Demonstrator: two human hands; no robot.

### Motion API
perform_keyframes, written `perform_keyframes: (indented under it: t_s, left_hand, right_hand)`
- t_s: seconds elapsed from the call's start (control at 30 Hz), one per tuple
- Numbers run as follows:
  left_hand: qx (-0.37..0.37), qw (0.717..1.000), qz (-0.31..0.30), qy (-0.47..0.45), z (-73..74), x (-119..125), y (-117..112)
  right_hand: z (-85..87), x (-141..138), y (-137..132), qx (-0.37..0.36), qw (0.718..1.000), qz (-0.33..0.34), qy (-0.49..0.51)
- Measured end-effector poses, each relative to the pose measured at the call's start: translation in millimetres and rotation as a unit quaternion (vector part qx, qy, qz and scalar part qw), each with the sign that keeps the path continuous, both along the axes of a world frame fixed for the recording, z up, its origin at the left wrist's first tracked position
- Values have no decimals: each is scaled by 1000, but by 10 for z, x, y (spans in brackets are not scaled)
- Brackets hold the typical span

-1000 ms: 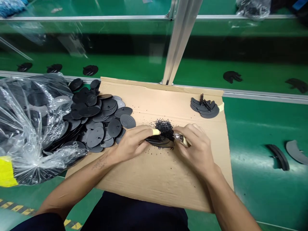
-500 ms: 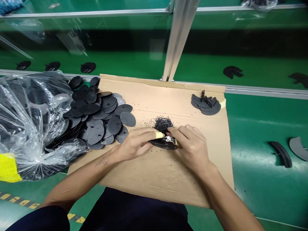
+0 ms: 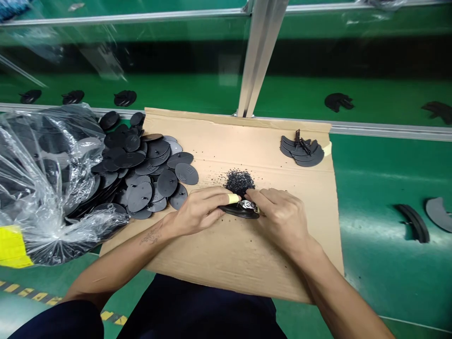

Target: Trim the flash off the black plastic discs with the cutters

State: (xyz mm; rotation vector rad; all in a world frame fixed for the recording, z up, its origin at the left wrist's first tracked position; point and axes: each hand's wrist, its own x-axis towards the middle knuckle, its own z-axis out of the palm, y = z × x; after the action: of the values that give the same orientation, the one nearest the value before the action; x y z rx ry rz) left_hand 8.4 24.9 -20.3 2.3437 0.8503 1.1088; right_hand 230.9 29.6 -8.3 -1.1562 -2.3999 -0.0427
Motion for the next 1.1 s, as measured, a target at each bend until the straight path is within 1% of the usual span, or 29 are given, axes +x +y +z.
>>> perform_keyframes:
  t_s: [0.1,0.23,0.3,0.4,0.5,0.6,0.67,0.8,0.87,0.93,0.97,1.03,1.1]
  left_hand:
    - [2,1000,11,6,-6,-6,0]
    - [14,1000,18,2,-11,-9,-1]
    - [26,1000,13,8,-15,4,-3]
    - [42,998,19,53,-33,33,-6]
    - [46,993,51,94,-58,47,2]
    - [44,993,81,72,-74,33,25]
    - [35,995,89,37,-78,19,42]
    - [5,997,77,-25,-83,22,51]
    - [-3,997,66,-40,-86,42,40]
    - [-14,996,64,-57,-83,66,26]
    - [-28,995,66,-68,-80,75,19]
    - [-77,990,74,-91,-73,87,11]
    - [-159,978,69,-117,-73,87,14]
  right_hand:
    - [-16,35,2,-19,1000,-2,9]
    - [-5,95,36,9,999,-38,-17]
    - [19,93,46,20,998,-40,-42]
    - [45,57,40,27,997,-21,-69]
    - [29,53,38,25,997,-14,-69]
    - [-1,106,70,4,1000,-22,-15]
    - [-1,136,96,-24,999,-3,46]
    - [42,105,83,-72,984,75,145]
    - [59,61,47,-67,978,88,175]
    - [67,20,13,-69,973,87,201]
    - [71,4,1,-79,969,81,218]
    - [84,-18,-10,-126,956,57,260]
    - [106,-29,-5,-196,932,26,303]
